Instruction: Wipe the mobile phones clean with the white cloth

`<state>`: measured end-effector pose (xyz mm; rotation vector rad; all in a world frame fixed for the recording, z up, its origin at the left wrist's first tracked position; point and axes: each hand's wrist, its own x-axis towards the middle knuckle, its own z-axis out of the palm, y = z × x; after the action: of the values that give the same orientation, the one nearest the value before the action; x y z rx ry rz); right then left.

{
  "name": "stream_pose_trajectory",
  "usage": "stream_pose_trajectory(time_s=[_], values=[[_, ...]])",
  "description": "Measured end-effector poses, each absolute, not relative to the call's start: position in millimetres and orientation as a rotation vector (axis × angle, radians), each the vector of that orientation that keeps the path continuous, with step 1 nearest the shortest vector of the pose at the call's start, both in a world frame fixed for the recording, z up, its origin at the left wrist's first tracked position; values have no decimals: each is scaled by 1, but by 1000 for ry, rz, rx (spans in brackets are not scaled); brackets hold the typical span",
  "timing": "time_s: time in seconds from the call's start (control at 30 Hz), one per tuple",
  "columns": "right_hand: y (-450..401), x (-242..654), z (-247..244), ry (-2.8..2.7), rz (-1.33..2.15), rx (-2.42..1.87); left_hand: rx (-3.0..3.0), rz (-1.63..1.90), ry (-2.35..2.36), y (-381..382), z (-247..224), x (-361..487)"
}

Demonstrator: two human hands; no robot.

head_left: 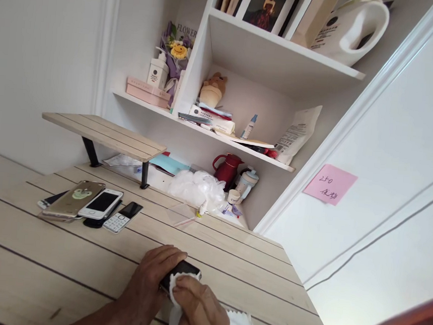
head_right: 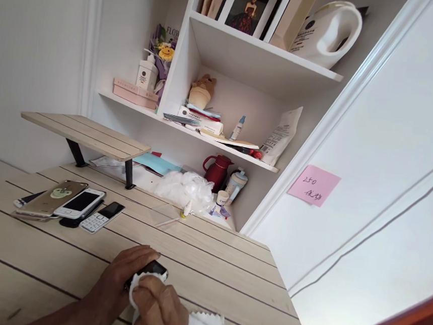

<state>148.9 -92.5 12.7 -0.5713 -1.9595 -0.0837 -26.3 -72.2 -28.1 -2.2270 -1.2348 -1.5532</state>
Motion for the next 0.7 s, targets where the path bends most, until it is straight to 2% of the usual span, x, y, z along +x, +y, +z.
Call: stream_pose_trajectory(time_s=[0.7], values=[[-85,163,25,-2121,11,-559,-2215,-1517,-1296,-74,-28,-24]])
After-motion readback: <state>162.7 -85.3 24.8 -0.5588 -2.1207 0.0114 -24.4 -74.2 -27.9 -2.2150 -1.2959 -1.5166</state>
